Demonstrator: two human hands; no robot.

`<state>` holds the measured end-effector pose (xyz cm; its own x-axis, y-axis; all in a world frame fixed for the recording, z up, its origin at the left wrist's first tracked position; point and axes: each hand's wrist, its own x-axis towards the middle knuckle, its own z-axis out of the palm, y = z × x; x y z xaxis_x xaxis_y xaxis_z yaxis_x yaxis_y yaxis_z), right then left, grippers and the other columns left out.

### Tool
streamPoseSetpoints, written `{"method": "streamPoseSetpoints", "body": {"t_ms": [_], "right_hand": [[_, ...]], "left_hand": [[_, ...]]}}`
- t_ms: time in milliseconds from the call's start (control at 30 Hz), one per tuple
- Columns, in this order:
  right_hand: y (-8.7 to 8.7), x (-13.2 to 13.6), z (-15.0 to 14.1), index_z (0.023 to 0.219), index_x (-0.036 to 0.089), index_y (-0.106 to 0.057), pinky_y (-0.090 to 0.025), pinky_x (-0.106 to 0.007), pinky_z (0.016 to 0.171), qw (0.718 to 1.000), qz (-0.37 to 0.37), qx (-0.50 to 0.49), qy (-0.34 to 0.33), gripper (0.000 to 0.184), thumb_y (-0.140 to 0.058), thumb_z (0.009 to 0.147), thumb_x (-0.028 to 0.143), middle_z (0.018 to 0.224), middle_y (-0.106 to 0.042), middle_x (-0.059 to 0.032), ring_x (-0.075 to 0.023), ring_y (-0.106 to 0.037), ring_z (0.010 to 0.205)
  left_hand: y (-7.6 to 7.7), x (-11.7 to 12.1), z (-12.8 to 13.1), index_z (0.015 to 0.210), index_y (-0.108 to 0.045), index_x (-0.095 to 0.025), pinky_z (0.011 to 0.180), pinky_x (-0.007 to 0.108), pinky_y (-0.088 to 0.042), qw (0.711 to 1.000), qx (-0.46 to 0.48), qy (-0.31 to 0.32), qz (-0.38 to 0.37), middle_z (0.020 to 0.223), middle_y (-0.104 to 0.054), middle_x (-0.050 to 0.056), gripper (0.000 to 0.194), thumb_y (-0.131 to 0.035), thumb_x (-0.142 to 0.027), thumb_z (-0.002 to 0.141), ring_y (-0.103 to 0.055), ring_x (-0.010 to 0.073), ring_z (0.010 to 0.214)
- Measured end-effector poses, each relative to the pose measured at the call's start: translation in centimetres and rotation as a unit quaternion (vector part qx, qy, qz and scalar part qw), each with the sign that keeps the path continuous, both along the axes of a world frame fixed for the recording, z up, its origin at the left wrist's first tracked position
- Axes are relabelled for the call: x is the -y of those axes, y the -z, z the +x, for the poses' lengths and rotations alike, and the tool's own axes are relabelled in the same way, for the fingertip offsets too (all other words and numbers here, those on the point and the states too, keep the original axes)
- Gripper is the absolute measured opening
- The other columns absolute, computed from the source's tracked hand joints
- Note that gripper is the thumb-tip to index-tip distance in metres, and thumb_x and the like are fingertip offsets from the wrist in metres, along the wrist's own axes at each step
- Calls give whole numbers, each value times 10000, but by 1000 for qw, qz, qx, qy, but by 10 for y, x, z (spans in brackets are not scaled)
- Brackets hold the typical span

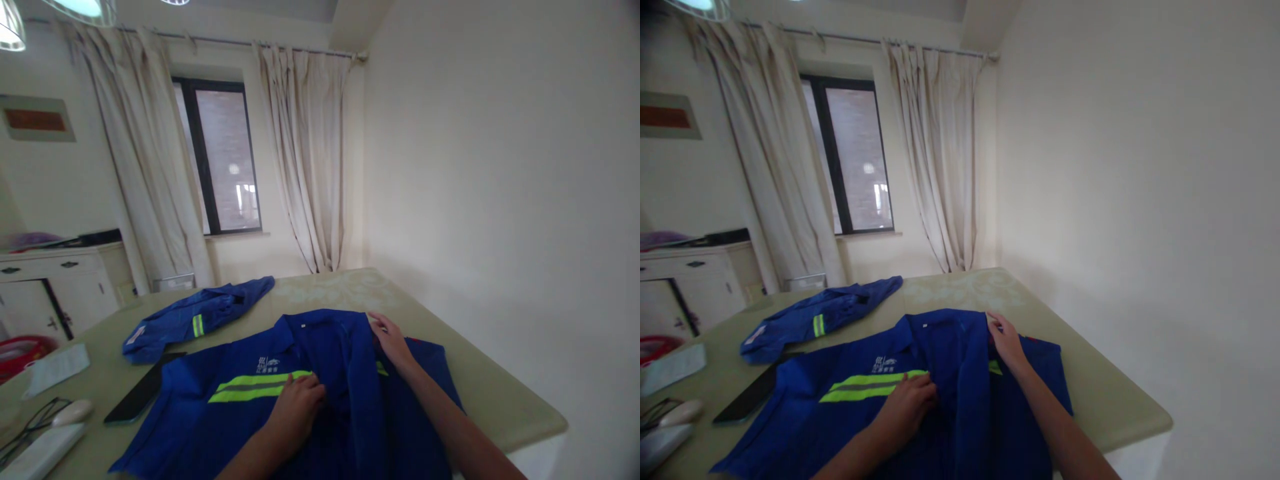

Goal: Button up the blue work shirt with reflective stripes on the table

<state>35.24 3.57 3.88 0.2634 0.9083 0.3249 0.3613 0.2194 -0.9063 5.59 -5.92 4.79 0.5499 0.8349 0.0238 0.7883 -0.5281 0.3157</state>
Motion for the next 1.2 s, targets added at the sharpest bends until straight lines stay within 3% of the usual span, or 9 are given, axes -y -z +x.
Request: {"method": "streamPoseSetpoints", "body": {"t_ms": [100, 200, 400, 500, 667, 800, 900, 1067, 1200], "right_hand": [[-2, 10, 7, 1272, 187, -627, -508, -303, 563, 1000, 12, -12, 12, 552, -540, 815, 483, 952, -696, -60, -163, -624, 572], [10, 22, 14, 1172, 180, -661, -498, -308, 581, 997, 35, 13, 61, 487, -504, 825, 484, 913, -673, -64, -163, -609, 577], [32, 33, 12, 1107, 202, -653, -488, -303, 596, 998, 0, 46, 50, 420, -488, 810, 449, 907, -659, -61, -168, -590, 608], [29, 34, 6, 1082, 205, -657, -475, -300, 618, 996, -3, 74, 41, 381, -484, 814, 413, 911, -665, -60, -163, -581, 606], [28, 35, 0, 1029, 205, -676, -462, -310, 657, 991, -11, 127, 43, 320, -476, 827, 353, 876, -687, -61, -177, -593, 630], [28, 37, -6, 1047, 210, -673, -462, -311, 731, 973, -17, 229, 22, 298, -444, 887, 316, 921, -705, -73, -202, -638, 762], [26, 42, -15, 1071, 218, -673, -456, -306, 789, 945, -3, 325, -31, 282, -443, 922, 283, 1023, -705, -79, -209, -650, 870], [11, 58, -42, 963, 213, -676, -444, -257, 731, 892, 49, 443, -78, 236, -448, 962, 269, 951, -684, -52, -168, -633, 793], [-39, 94, -81, 902, 211, -660, -459, -279, 706, 859, 251, 445, -31, 178, -514, 957, 297, 809, -671, -52, -170, -622, 729]], "left_hand": [[-5, -40, -20, 952, -627, -251, 864, 299, -463, 997, 49, -48, 23, 1005, -707, 32, 210, -432, -176, 939, -661, 190, 954], [-44, -88, -51, 934, -581, -235, 781, 277, -469, 969, 156, -180, 71, 854, -696, 11, 135, -448, -219, 950, -668, 184, 831], [-182, -128, -104, 1126, -554, -121, 851, 328, -506, 714, 361, -387, 459, 999, -658, 79, 229, -412, -195, 962, -633, 196, 922], [-207, -123, -127, 1264, -502, -95, 981, 371, -469, 716, 286, -334, 543, 1180, -630, 90, 325, -329, -238, 1028, -594, 189, 1075], [-129, -120, -146, 1286, -578, -172, 1055, 478, -438, 913, -6, -300, 275, 1329, -617, 137, 385, -377, -213, 959, -543, 293, 1275], [-24, -110, -112, 1426, -495, -287, 1138, 626, -286, 945, -65, -284, 146, 1534, -468, 88, 478, -364, -332, 969, -375, 321, 1437], [26, -98, -78, 1466, -450, -322, 1133, 701, -216, 961, -63, -254, 91, 1593, -379, 38, 509, -282, -395, 990, -252, 351, 1490], [37, -91, -62, 1465, -460, -276, 1148, 706, -177, 963, -53, -246, 95, 1592, -380, 37, 542, -271, -440, 984, -237, 358, 1491], [30, -92, -66, 1447, -481, -270, 1162, 687, -170, 963, -36, -251, 90, 1579, -405, 35, 545, -274, -462, 980, -250, 342, 1489]]}}
